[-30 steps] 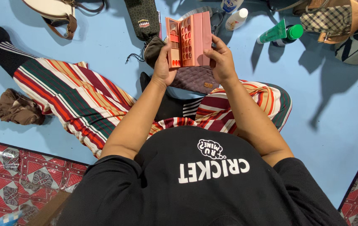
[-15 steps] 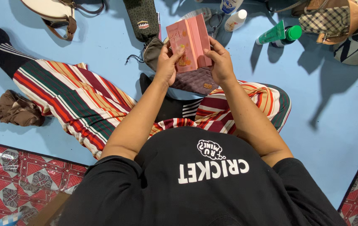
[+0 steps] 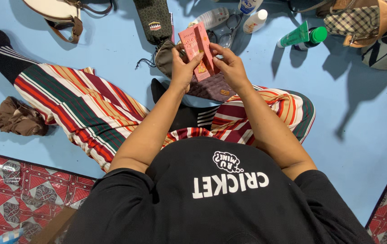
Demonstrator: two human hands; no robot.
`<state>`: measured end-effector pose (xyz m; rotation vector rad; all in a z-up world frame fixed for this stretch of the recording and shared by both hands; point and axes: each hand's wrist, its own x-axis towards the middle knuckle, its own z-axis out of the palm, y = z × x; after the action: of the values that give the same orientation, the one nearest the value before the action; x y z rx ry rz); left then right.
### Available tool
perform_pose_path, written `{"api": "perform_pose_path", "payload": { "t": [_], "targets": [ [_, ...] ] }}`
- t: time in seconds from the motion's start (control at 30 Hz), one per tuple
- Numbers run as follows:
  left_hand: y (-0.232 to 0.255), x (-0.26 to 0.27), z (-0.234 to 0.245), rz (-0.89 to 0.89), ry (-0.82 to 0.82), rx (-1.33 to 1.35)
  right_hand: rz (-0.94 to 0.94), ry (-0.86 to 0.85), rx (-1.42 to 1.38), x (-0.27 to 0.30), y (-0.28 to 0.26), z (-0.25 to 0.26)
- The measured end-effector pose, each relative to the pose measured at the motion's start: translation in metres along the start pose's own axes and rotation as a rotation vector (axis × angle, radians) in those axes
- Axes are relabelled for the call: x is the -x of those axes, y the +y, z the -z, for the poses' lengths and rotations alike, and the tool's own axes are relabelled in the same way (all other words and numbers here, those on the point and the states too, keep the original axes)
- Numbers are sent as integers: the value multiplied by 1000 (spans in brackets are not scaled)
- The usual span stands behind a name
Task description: The person sits on a floor mat surrounded by bags and toiletries. They open a makeup palette, place it and other items into a white pouch, zip it, then place the pouch, a wallet, bottles and small items into a brown crossbody bag and finally into a green sling bag, arranging and closing them.
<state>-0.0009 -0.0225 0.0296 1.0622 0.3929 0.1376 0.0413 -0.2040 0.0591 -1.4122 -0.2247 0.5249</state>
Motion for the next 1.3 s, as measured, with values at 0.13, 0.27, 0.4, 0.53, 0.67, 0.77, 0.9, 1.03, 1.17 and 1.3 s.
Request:
{"api": "perform_pose_path", "payload": {
  "t": [0.13,0.27,0.4,0.53,0.67,0.77,0.9,1.03,1.17,1.3],
  "targets": [
    [1,1,-2,-1,-18,9,20,3,38,1,-3,0],
    [0,0,-3,-3,-24,16,62,19,117,0,-2,0],
    [1,1,-3,-15,-25,-17,15,48,69,0,-1,0],
    [1,0,-4,50,-18,9,-40,73,105,-2,-4,1],
    [-4,0,-4,57,-33,52,-70,25,-55,-5,-9,6],
    [-14,1,-4,61,-56,65,-150,-29,-12,-7,-12,14],
    [-29,-4,0,278,-63,31,-208,-84,105,-11,-17,34],
    [-43,-9,7,474,-197,-108,-234,3,658,-10,-24,76],
    [-54,-7,10,534,-209,-187,-374,280,1169,4,-10,122],
    [-59,-7,9,549,-219,-220,-359,416,1313,-4,22,147]
  ]
}}
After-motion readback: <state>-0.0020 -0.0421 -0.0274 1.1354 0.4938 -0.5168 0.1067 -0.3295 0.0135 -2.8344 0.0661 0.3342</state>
